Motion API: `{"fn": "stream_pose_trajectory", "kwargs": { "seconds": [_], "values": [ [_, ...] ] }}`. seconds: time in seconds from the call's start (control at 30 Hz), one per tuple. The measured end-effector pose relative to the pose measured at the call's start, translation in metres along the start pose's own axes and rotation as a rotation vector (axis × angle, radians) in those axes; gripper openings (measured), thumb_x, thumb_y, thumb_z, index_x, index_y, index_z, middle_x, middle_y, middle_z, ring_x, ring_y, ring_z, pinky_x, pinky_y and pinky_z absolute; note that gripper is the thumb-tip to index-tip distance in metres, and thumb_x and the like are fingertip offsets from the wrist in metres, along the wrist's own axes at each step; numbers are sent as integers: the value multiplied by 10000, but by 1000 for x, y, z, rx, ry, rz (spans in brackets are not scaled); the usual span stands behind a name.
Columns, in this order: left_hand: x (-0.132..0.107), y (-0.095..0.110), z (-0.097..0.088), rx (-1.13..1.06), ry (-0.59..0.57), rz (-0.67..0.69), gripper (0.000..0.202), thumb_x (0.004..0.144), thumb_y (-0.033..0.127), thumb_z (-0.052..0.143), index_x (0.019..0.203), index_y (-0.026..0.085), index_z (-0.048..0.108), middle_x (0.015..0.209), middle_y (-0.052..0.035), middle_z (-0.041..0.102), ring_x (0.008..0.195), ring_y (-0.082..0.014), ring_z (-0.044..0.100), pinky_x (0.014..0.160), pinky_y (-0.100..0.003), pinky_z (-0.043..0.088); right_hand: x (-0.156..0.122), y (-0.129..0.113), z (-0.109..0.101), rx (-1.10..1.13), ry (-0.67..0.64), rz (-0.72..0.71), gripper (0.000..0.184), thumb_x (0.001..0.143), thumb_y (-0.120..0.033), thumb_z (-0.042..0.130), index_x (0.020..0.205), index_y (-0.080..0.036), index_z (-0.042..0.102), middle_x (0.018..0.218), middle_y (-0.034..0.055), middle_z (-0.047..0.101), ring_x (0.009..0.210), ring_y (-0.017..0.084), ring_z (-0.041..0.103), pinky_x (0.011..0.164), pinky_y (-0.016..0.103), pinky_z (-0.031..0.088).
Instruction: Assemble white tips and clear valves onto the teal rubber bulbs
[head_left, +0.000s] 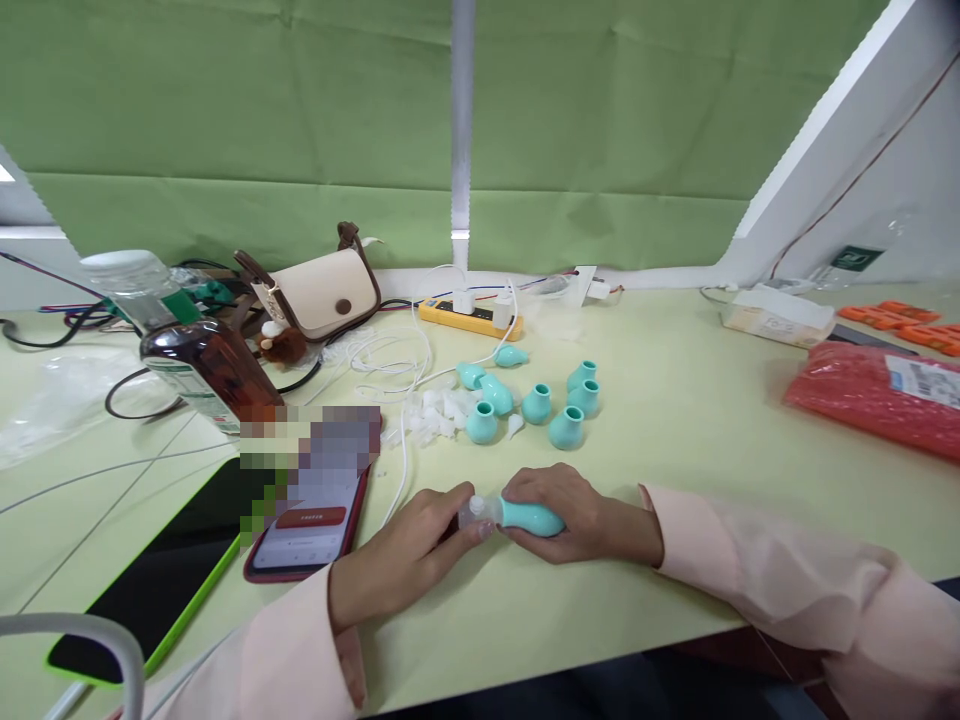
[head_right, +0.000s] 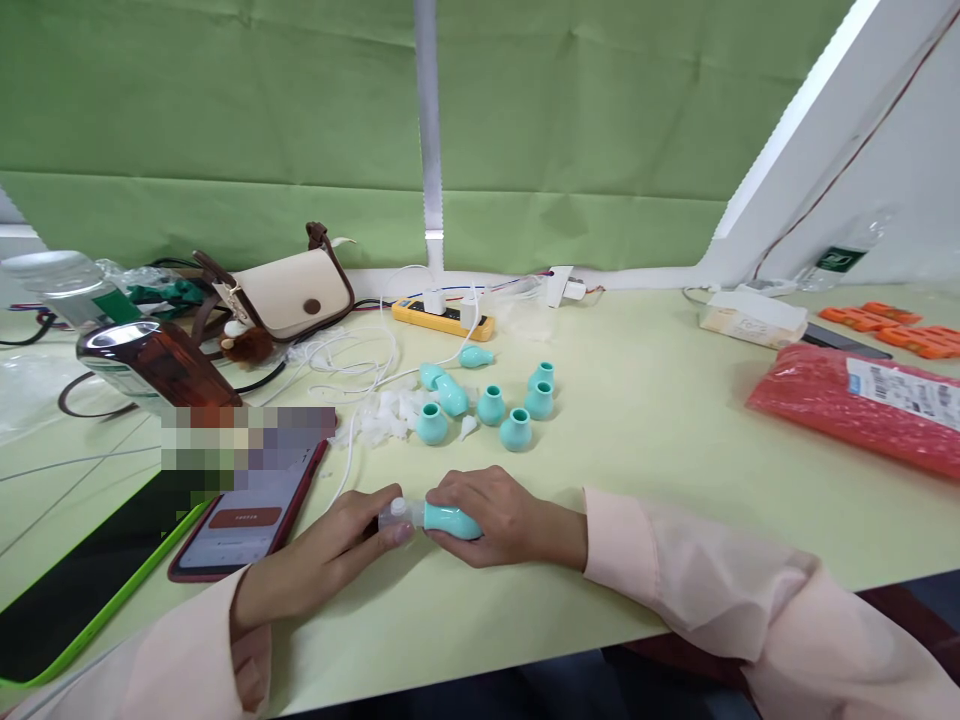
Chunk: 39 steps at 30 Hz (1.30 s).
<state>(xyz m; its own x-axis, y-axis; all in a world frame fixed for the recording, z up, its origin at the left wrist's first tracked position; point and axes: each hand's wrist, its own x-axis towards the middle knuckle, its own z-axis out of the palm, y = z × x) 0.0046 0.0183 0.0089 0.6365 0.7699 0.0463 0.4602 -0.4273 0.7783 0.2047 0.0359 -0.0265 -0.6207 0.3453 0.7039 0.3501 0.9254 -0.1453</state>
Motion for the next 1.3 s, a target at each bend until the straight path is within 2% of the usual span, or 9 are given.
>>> {"fn": "stream_pose_trajectory", "kwargs": {
  "seconds": [0.13, 0.3, 0.53, 0.8, 1.03, 1.13, 1.2, 1.3],
  "values": [
    [-1, 1, 0, -43, -22, -11, 228, 838, 340, 388, 689, 181, 455, 579, 44, 394, 554, -110, 371, 514, -223, 274, 0, -5, -2, 3, 26, 47, 286, 729, -248, 538, 978, -206, 405, 703, -4, 592, 652, 120, 585, 523, 210, 438],
    [-2, 0, 4, -18, 41, -1, 190, 833, 335, 403, 740, 192, 487, 606, 33, 430, 574, -122, 391, 525, -222, 293, 7, -13, -5, 35, 40, 172, 238, 726, -269, 532, 931, -211, 424, 724, 2, 597, 637, 125, 585, 554, 224, 446],
    [-3, -3, 4, 143, 10, -26, 202, 850, 359, 350, 773, 201, 450, 660, 7, 481, 616, -159, 447, 569, -251, 308, 13, -11, -7, 226, -97, 358, 226, 671, -234, 592, 839, -206, 444, 731, -7, 564, 605, 109, 545, 550, 219, 437],
    [-2, -3, 5, 219, -9, 16, 200, 862, 345, 322, 780, 197, 429, 685, -6, 495, 617, -161, 452, 566, -251, 313, 13, -12, -4, 338, -118, 470, 297, 635, -247, 636, 853, -199, 440, 754, -5, 540, 650, 115, 524, 579, 228, 437],
    [-2, -2, 3, 217, -20, 50, 198, 860, 334, 339, 781, 189, 448, 687, 5, 494, 627, -144, 446, 578, -241, 329, 13, -14, -5, 395, -125, 508, 306, 638, -262, 643, 861, -199, 443, 777, -3, 533, 694, 117, 517, 617, 226, 436],
    [-2, 0, 4, 179, 29, 68, 194, 846, 320, 380, 739, 180, 462, 646, 22, 476, 582, -121, 422, 547, -227, 322, 13, -16, -5, 409, -142, 526, 327, 636, -282, 642, 872, -197, 432, 791, 4, 531, 691, 119, 515, 609, 227, 433],
    [-2, 2, 4, 127, 103, 75, 184, 834, 311, 408, 737, 172, 480, 651, 21, 483, 579, -114, 429, 539, -220, 328, 13, -16, -6, 396, -152, 504, 365, 641, -300, 634, 918, -190, 424, 812, 17, 529, 701, 128, 518, 618, 242, 434],
    [-2, 3, 2, 62, 269, 91, 141, 817, 286, 448, 780, 163, 507, 697, 2, 513, 636, -123, 468, 586, -225, 360, 13, -10, -10, 332, -112, 318, 462, 674, -333, 584, 1057, -163, 391, 924, 74, 527, 827, 183, 519, 716, 321, 428]
  ]
}}
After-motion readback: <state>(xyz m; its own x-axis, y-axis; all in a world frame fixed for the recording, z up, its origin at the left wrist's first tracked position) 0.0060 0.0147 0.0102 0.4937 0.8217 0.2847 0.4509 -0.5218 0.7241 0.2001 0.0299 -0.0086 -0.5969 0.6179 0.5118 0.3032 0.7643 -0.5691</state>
